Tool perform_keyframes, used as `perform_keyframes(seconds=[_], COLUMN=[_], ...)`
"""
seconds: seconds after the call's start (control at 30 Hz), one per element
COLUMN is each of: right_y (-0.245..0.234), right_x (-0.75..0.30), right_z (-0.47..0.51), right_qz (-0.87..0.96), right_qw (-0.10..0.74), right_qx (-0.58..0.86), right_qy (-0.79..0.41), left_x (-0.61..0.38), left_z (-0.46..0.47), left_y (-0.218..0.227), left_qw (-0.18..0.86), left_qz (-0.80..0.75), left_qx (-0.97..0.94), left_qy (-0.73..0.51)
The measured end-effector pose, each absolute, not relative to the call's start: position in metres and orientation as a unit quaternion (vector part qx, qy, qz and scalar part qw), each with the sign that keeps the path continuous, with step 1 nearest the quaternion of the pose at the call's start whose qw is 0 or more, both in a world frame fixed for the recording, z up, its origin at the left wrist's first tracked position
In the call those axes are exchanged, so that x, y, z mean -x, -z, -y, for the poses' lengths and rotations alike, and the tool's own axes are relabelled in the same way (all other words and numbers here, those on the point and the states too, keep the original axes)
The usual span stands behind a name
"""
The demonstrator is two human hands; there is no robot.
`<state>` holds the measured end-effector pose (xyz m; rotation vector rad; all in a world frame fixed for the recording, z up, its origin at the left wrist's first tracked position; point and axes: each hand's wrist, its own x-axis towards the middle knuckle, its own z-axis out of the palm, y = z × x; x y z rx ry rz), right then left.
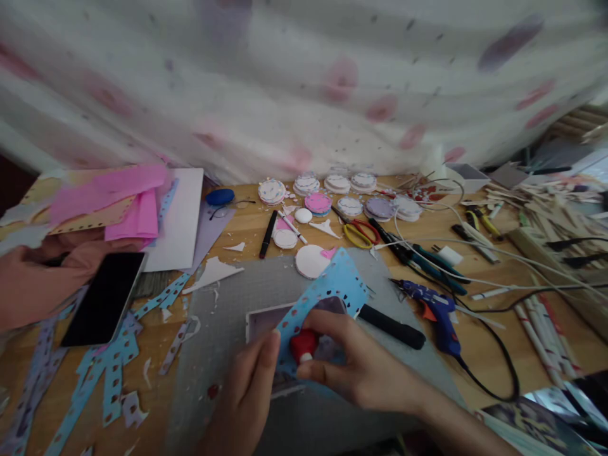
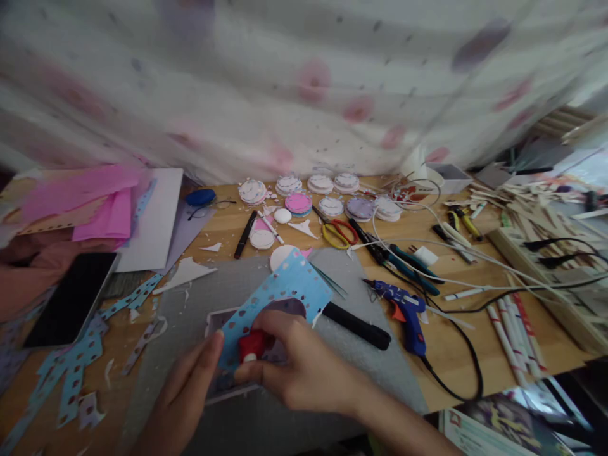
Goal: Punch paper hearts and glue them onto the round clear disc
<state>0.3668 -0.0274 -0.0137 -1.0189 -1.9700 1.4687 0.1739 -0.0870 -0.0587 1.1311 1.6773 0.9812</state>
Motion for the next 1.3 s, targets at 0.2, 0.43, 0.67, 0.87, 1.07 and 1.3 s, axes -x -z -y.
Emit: perform_keyframes(seconds=[0.2,0.43,0.67,0.87,1.07,1.3], right_y=[0.007,0.013,0.017,0.015,0.02,0.015], right_x=[-0.381,-0.376,-0.376,-0.375,-0.375,-0.377], right_z=[0.026,0.026,0.027,0.028,0.028,0.033], right_qz=[0.745,0.778,0.755,0.77,0.754,0.764], right_qw=[0.158,0.098,0.137,0.124,0.12,0.122], right_qx=[0.429,0.422,0.42,0.417,0.421,0.418], right_qy=[-0.487,-0.455,-0.485,-0.466,-0.49,-0.476], left_x=[-0.171,-0.177,-0.167,-0.163,-0.159,-0.159], left_z=[0.083,0.07,0.074,0.076,0.076,0.076], left_y=[0.051,0.04,0.046,0.045,0.046,0.038], left_qw=[0.397,0.521,0.546,0.535,0.482,0.46], left_qz=[-0.706,-0.578,-0.562,-0.567,-0.59,-0.616], left_qx=[-0.443,-0.501,-0.506,-0.522,-0.567,-0.55], left_qy=[-0.384,-0.378,-0.36,-0.346,-0.314,-0.325])
